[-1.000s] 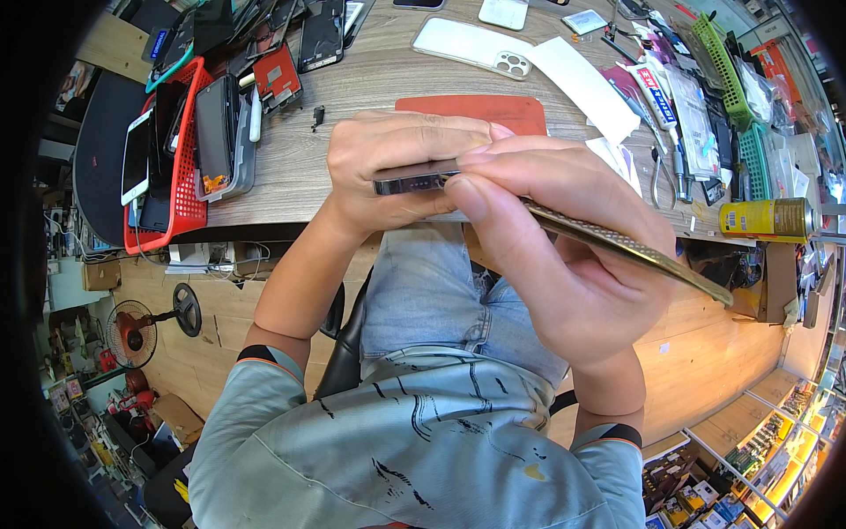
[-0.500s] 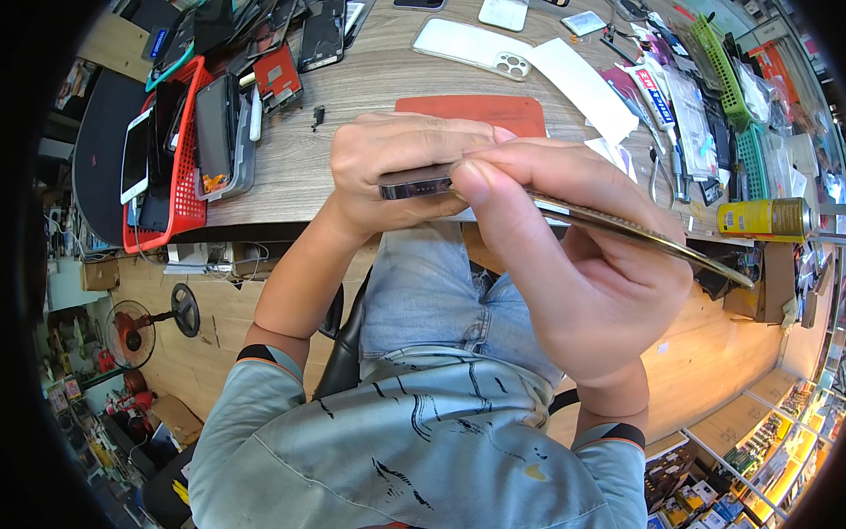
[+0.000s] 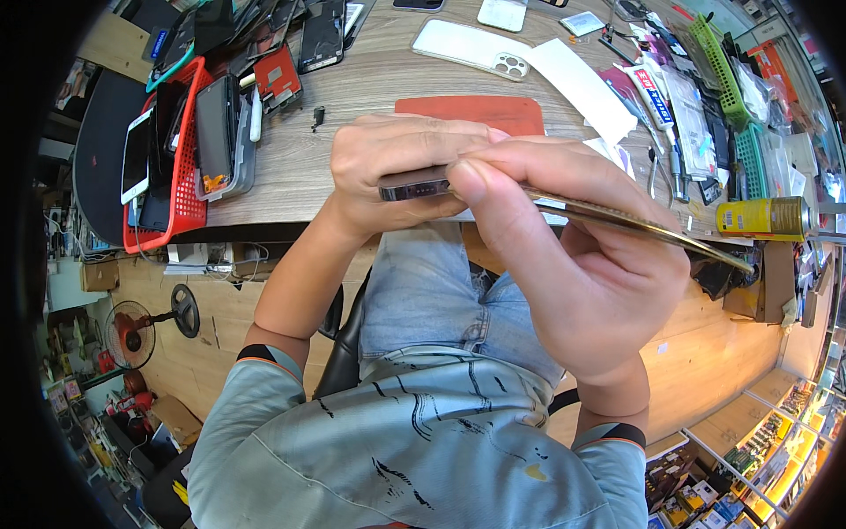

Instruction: The person uses a thin metal tool to pry and clean the edges of a smartphone while seated at a cluttered workbench. They repeatedly insert the tool into the device seam, wipe the tool on a cloth, and rotate the phone to access different sides. The person also briefly uses a screwdriver on the device before returning to the prying tool.

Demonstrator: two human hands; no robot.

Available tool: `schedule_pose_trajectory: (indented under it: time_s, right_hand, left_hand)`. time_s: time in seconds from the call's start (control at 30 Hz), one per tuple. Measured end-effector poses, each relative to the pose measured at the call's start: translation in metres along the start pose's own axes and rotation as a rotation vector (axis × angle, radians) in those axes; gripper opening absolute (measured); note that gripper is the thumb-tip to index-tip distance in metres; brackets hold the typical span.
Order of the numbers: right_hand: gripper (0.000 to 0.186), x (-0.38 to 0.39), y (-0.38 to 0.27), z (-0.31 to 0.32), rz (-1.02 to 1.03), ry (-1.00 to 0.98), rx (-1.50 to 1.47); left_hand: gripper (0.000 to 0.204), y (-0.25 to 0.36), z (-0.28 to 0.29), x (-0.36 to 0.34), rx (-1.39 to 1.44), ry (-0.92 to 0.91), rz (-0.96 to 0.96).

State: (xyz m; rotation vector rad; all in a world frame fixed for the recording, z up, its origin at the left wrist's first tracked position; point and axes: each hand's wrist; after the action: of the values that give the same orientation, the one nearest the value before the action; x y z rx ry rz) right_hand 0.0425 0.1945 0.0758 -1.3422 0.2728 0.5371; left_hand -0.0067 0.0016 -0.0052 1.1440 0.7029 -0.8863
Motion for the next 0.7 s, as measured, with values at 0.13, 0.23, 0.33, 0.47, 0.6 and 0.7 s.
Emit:
schedule_pose_trajectory:
  time_s: [0.13,0.23,0.33,0.47,0.6,0.7]
  right_hand:
    - [0.011,-0.0018,-0.0015,0.0029,0.009,-0.037,0.013]
    - [0.011,-0.0033,0.0004,0.0059,0.041,-0.059,0.037]
    - [0.011,-0.0024,0.001,0.0061,0.041,-0.043,0.039]
    - [0.012,0.0001,0.0031,0.0016,0.041,-0.012,0.007]
    - [0.012,-0.0021,0.0059,0.0032,0.074,-0.046,-0.01]
    - [0.012,-0.0039,0.0041,0.0067,0.059,-0.067,0.023]
  left_hand:
    - [0.035,0.0007,0.0022,-0.0013,0.023,-0.025,0.016]
    - [0.035,0.0007,0.0019,-0.0013,0.028,-0.017,0.012]
    - [0.035,0.001,0.0004,-0.0001,-0.019,-0.006,0.002]
    - [0.035,0.0008,0.0002,-0.0009,0.006,0.006,0.004]
    - [0.035,0.0003,0.0022,-0.0009,0.029,-0.007,0.013]
    - [0.035,0.0017,0.0025,-0.0017,0.032,-0.009,0.023]
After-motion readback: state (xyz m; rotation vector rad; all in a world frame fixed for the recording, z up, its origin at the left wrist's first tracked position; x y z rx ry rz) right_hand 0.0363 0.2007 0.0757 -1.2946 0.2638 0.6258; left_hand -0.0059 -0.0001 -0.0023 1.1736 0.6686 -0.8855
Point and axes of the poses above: each hand's wrist, its own x-axis away from the middle knuckle, its own z-axis out of the back of the hand, y = z × x, and after that the axes turned 5 degrees about x, right-handed
